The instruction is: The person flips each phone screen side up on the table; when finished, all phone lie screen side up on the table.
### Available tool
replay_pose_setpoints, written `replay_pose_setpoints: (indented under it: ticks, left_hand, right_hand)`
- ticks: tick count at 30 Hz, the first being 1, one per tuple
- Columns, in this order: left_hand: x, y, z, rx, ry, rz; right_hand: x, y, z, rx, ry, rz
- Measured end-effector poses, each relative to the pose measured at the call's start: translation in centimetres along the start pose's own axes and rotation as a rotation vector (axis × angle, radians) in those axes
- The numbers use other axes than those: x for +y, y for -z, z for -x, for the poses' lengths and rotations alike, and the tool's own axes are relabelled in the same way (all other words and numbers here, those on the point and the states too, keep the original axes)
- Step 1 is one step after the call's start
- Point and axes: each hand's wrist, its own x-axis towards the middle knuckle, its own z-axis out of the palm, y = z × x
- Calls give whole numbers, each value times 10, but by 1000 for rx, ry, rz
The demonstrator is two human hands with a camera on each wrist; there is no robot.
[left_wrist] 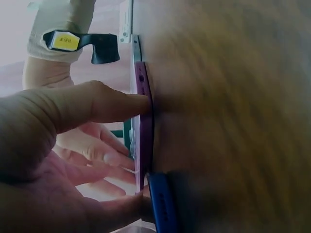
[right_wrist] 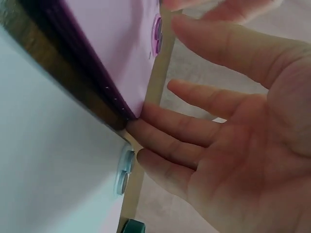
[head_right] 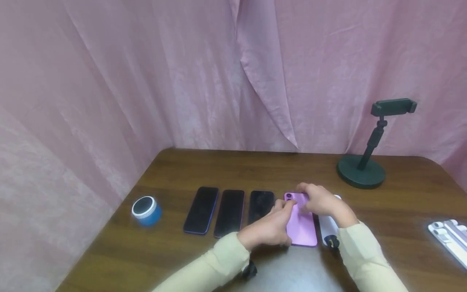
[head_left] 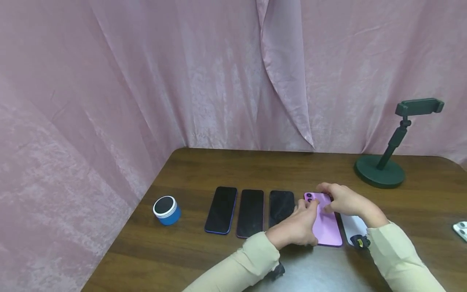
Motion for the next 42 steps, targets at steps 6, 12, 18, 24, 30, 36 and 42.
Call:
replay_pose_setpoints:
  ticks: [6,12,18,24,30,36,42]
  left_hand:
    - [2,-4,0,-20,0,-82]
    - [4,-3,0,-8,11,-148]
    - [3,-2,-1,1,21,-166]
    - [5,-4,-1,-6,28,-143]
    - [5,-5,-1,17,18,-141]
    - [4,-2,-2,-2,12,-119]
    - [-3,8,-2,-33,-41,-47]
  right_hand:
    - [2,-1,0,9,33,18]
    - [0,-3,-2,21,36,-1]
    - [-2,-2,-4,36,5,-65]
    - [-3,0,-2,38,-85,-187]
    - [-6,4,1,36,-104,-344]
    - [-15,12,7,6,-81,-413]
    - [-20,14,11,1,-44,-453]
